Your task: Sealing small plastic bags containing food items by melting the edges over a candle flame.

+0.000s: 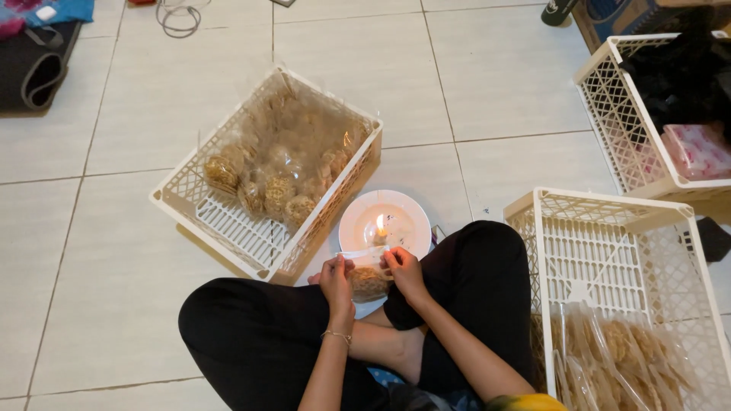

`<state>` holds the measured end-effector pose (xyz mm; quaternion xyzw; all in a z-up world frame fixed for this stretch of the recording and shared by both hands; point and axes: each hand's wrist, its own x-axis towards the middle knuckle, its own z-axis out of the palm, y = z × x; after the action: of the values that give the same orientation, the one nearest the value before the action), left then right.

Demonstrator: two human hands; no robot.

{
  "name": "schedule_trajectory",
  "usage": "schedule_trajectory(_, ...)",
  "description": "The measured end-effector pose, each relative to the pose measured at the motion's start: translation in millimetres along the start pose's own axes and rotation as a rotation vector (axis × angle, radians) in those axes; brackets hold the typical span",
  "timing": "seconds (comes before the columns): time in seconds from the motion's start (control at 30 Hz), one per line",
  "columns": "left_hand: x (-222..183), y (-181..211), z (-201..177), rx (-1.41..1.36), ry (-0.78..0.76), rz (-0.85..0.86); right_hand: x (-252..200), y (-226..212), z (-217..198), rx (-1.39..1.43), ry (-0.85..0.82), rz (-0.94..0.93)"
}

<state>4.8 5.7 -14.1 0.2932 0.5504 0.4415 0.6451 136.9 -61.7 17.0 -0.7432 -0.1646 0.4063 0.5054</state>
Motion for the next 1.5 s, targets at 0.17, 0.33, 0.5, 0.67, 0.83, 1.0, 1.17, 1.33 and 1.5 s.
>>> schedule_trajectory(0.17,3,0,1,-0.006,-0.004,0.014,6,3,1,0.003,0.004,-0.011)
schedule_trajectory(0.33,-2,0,-2,0.012,-0.003,0.030,3,6,0,-0.034,0.005,-0.016)
schedule_trajectory(0.5,-12,12,1,0.088,0.019,0.073,1,6,1,-0.013,0.013,-0.067)
schedule_trajectory(0.67,-1,2,-6,0.112,0.043,0.101,-8,0,4,0.007,-0.004,-0.108)
schedule_trajectory(0.83,-17,18,-5,0.146,0.054,0.108,-11,6,4,0.101,-0.022,-0.111)
schedule_trajectory(1.0,-19,26,-3,0.217,0.092,0.170,-17,-5,4,0.176,-0.048,-0.114)
schedule_trajectory(1.17,-29,41,0,0.435,0.126,0.235,-17,-2,0,0.214,-0.062,-0.117)
schedule_trajectory(1.33,-32,47,5,0.540,0.137,0.339,-22,-9,-2,0.336,-0.067,-0.048)
schedule_trajectory(1.5,-28,52,11,0.473,0.087,0.288,-32,-17,-6,0.366,-0.047,0.003)
